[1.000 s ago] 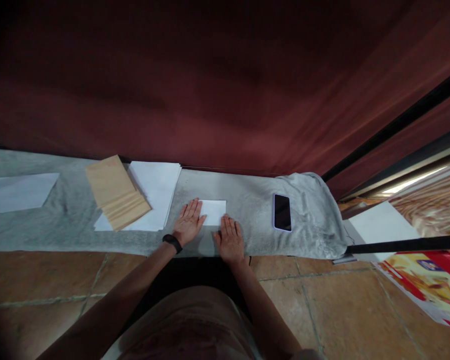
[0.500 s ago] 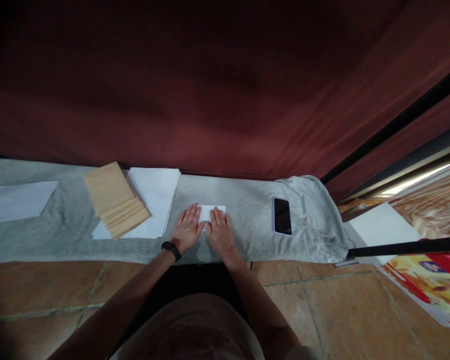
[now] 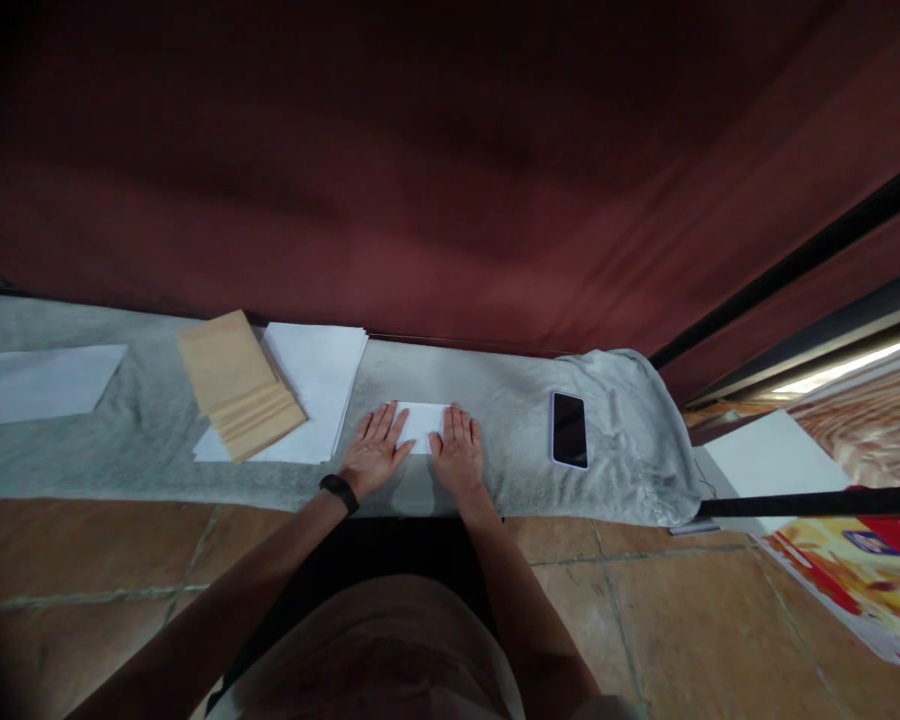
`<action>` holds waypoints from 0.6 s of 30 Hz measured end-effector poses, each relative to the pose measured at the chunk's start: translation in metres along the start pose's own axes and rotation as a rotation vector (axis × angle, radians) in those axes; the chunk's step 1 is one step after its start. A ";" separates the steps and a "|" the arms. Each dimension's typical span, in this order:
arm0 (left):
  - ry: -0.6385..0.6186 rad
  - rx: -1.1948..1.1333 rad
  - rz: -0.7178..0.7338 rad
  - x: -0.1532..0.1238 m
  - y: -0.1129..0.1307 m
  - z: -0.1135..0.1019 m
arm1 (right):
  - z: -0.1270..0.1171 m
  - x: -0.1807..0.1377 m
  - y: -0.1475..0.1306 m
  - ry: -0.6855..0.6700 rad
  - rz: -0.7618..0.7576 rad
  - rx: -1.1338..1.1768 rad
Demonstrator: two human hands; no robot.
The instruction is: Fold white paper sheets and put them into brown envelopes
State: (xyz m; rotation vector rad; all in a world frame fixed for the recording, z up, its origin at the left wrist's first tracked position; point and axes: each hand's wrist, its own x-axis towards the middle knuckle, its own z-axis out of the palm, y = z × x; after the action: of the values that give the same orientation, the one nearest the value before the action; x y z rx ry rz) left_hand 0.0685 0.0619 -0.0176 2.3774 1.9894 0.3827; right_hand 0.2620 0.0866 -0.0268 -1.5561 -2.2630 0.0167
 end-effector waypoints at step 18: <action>-0.051 0.016 0.005 -0.016 -0.003 -0.012 | -0.004 -0.010 0.012 0.041 0.052 -0.033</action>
State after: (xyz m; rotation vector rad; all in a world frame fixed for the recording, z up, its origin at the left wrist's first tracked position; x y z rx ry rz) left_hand 0.0609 0.0447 -0.0096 2.3769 1.9724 0.3036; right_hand 0.2771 0.0815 -0.0288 -1.6171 -2.2014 -0.0387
